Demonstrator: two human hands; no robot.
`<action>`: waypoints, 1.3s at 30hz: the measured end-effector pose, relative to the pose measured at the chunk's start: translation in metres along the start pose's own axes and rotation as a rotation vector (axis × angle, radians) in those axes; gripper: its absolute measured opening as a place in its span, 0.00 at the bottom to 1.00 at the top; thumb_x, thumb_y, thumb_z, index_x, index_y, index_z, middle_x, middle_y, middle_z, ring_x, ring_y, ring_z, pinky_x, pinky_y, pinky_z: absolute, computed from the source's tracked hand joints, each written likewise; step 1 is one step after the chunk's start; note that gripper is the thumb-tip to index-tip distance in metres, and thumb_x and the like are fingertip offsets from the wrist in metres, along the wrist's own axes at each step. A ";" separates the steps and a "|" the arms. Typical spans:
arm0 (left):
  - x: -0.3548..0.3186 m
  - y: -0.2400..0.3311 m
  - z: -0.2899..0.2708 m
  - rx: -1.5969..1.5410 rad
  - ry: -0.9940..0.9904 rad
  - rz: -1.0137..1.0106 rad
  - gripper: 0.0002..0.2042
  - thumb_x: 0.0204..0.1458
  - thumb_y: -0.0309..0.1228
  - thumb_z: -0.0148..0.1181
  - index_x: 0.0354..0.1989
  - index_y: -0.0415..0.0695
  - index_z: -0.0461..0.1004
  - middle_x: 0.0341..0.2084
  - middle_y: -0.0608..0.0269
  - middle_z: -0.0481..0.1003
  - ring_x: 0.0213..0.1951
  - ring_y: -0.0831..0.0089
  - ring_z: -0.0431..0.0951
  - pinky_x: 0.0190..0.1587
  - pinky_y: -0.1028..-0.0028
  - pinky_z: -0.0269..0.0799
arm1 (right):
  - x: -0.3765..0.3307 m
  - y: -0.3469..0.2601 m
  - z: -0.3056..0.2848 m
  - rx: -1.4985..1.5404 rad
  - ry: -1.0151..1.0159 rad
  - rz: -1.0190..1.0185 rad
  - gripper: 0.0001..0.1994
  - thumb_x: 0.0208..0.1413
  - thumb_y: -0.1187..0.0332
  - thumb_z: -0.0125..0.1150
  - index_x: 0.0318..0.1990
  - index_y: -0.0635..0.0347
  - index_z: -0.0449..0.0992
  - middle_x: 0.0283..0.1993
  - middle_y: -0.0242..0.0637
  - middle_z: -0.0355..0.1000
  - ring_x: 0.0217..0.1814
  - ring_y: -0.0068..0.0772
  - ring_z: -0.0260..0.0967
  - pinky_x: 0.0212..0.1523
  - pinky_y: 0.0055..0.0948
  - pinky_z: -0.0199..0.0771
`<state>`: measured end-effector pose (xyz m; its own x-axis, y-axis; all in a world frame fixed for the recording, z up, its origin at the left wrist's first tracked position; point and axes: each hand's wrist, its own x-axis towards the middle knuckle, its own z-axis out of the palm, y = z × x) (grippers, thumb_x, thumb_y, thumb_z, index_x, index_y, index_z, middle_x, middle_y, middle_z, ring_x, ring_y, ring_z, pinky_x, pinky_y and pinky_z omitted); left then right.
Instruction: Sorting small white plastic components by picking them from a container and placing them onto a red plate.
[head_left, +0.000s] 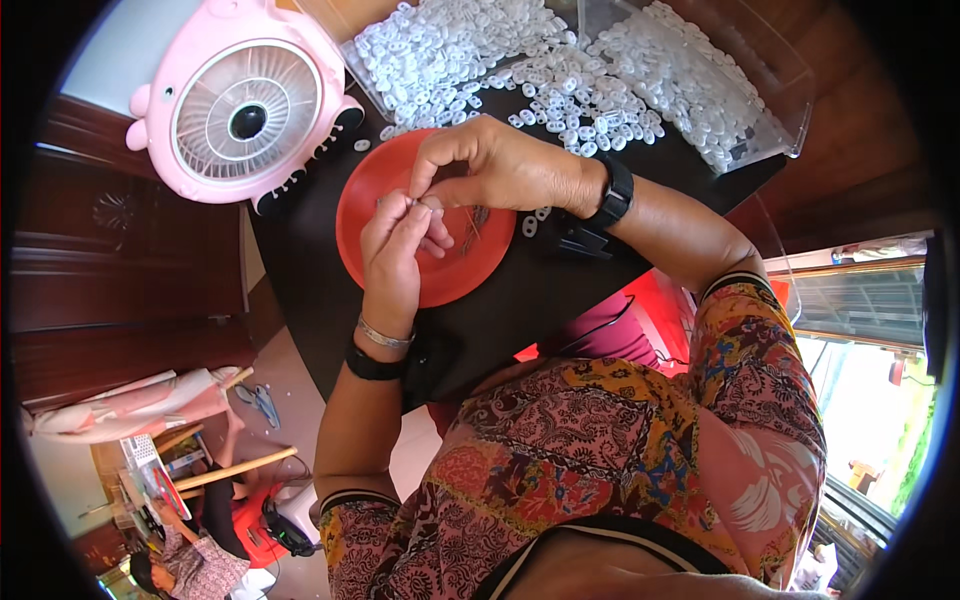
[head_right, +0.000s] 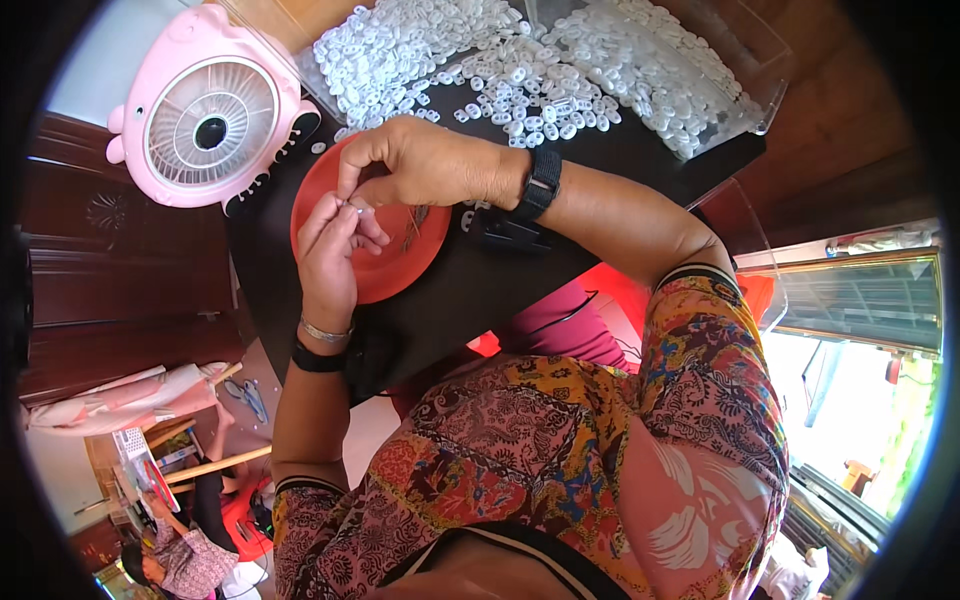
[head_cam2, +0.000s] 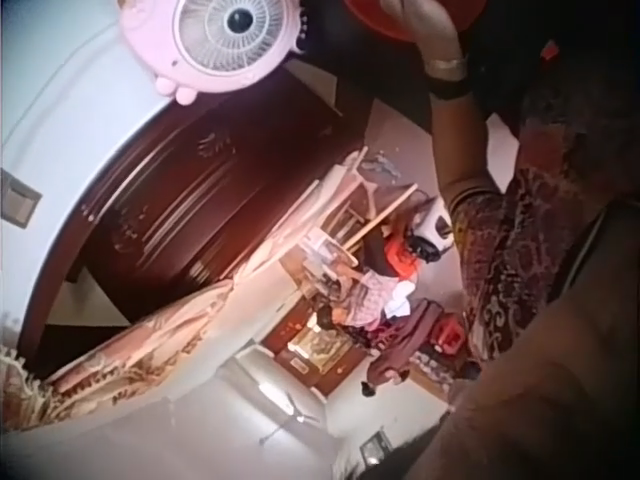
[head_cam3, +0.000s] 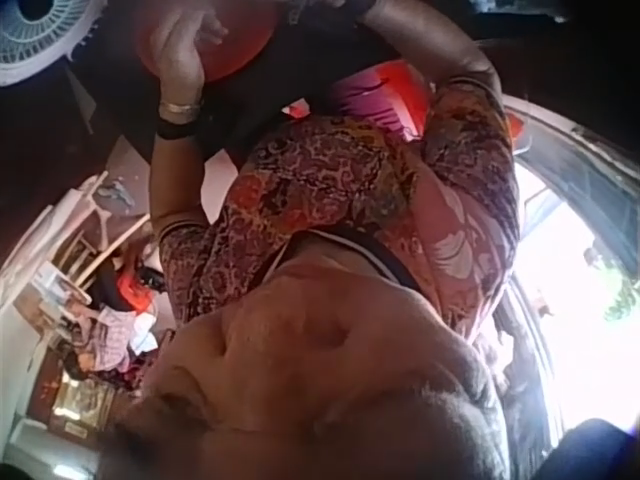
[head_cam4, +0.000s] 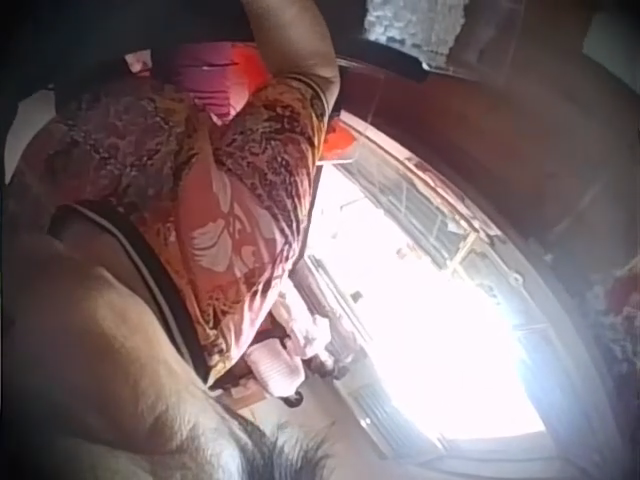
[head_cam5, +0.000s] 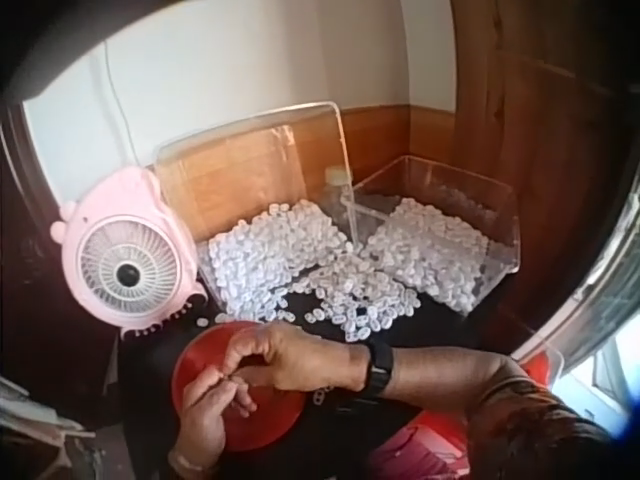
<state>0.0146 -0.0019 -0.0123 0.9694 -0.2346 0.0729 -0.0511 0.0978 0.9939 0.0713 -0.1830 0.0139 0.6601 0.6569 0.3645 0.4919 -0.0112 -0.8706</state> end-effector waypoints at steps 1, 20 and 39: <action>-0.001 0.002 0.000 -0.001 0.005 -0.006 0.10 0.58 0.31 0.46 0.33 0.37 0.70 0.24 0.63 0.71 0.25 0.77 0.71 0.28 0.80 0.66 | 0.000 0.002 0.001 0.024 -0.008 -0.020 0.05 0.51 0.76 0.62 0.35 0.65 0.75 0.33 0.33 0.74 0.37 0.20 0.70 0.40 0.22 0.70; 0.004 0.011 -0.012 -0.100 0.251 0.036 0.10 0.55 0.32 0.49 0.27 0.38 0.71 0.17 0.68 0.66 0.19 0.78 0.68 0.22 0.81 0.61 | -0.004 0.015 0.026 -0.818 -0.380 -0.129 0.04 0.47 0.70 0.57 0.29 0.59 0.74 0.32 0.37 0.70 0.37 0.41 0.70 0.34 0.37 0.71; -0.005 0.012 0.001 -0.096 0.166 0.012 0.11 0.58 0.33 0.48 0.28 0.39 0.71 0.17 0.69 0.65 0.19 0.80 0.67 0.22 0.83 0.59 | 0.002 0.005 -0.003 0.247 0.062 0.252 0.06 0.59 0.72 0.55 0.40 0.65 0.74 0.31 0.28 0.73 0.32 0.14 0.69 0.36 0.16 0.70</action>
<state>0.0088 -0.0008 -0.0003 0.9955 -0.0711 0.0623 -0.0476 0.1932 0.9800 0.0772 -0.1840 0.0118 0.7799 0.6099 0.1408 0.1622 0.0203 -0.9865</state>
